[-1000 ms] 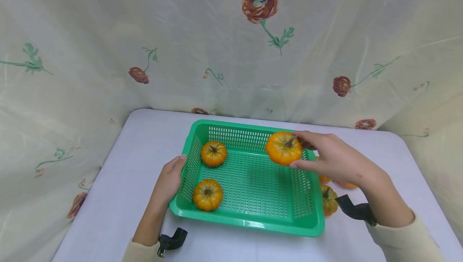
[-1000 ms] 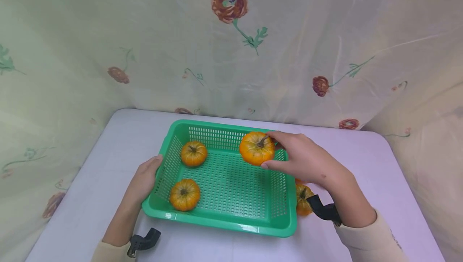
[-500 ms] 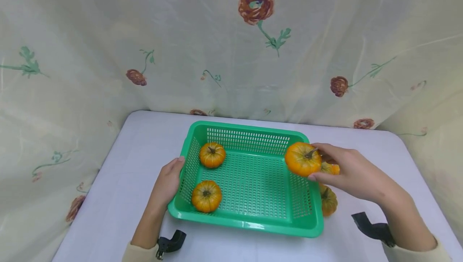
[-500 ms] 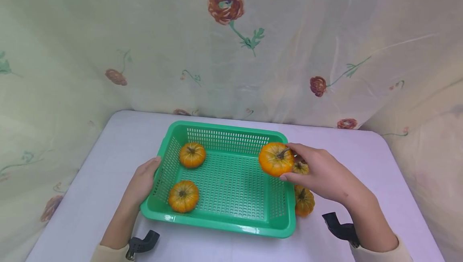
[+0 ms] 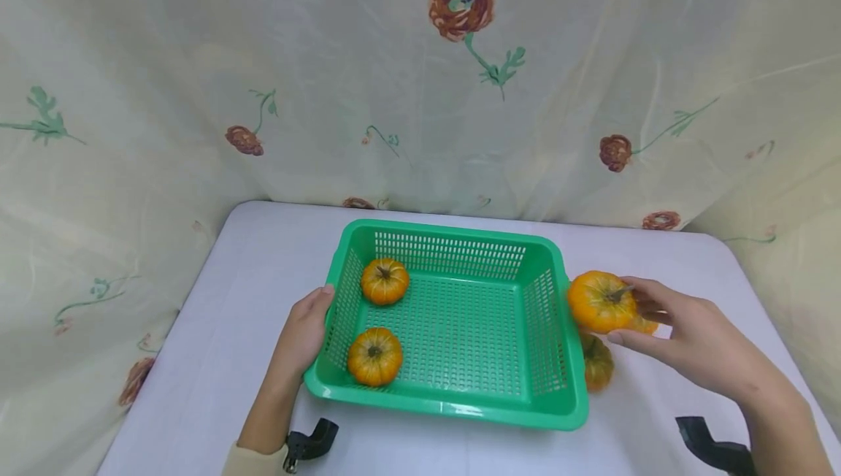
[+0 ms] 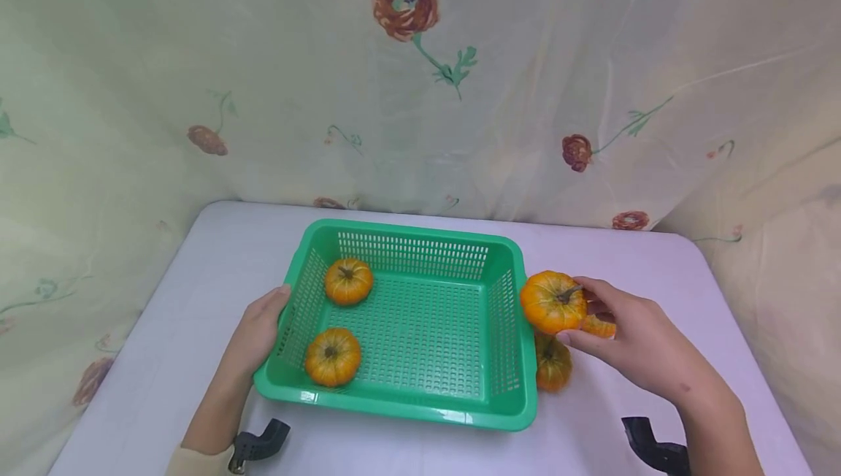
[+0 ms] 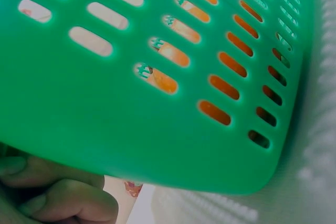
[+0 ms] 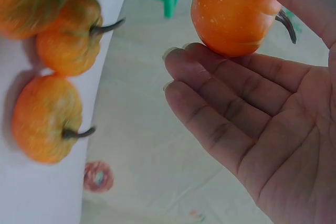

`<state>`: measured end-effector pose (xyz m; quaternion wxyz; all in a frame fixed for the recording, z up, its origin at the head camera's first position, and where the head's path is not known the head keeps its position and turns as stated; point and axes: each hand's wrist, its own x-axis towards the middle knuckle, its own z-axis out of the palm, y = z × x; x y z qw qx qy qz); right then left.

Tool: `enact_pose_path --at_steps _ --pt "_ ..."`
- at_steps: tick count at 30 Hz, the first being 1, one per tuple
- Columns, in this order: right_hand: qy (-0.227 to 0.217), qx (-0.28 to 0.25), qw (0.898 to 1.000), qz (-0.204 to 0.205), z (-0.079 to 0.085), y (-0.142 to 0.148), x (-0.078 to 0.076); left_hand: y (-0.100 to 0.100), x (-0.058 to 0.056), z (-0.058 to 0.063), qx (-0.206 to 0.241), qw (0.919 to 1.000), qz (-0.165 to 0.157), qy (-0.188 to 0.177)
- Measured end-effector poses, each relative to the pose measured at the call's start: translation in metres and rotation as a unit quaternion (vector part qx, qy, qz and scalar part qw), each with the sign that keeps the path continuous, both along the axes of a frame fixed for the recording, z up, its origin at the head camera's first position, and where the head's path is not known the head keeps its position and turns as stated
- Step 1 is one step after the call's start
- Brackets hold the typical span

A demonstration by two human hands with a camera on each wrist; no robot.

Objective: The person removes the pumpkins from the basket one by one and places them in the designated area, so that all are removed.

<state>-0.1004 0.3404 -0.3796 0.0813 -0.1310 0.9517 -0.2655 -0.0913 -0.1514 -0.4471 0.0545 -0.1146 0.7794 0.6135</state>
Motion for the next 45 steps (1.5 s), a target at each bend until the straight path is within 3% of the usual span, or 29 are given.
enact_pose_path --at_steps 15,34,45 --pt "-0.044 0.032 0.995 -0.082 -0.028 0.037 0.022 0.0 -0.001 -0.001 0.006 1.0 0.0 0.001" --pt "-0.048 0.027 0.993 -0.104 -0.051 0.057 0.037 0.0 0.0 0.0 0.014 0.9999 0.0 -0.003" --pt "-0.121 0.026 0.986 -0.115 -0.073 0.065 0.031 -0.001 -0.001 -0.001 0.005 1.0 -0.001 -0.001"
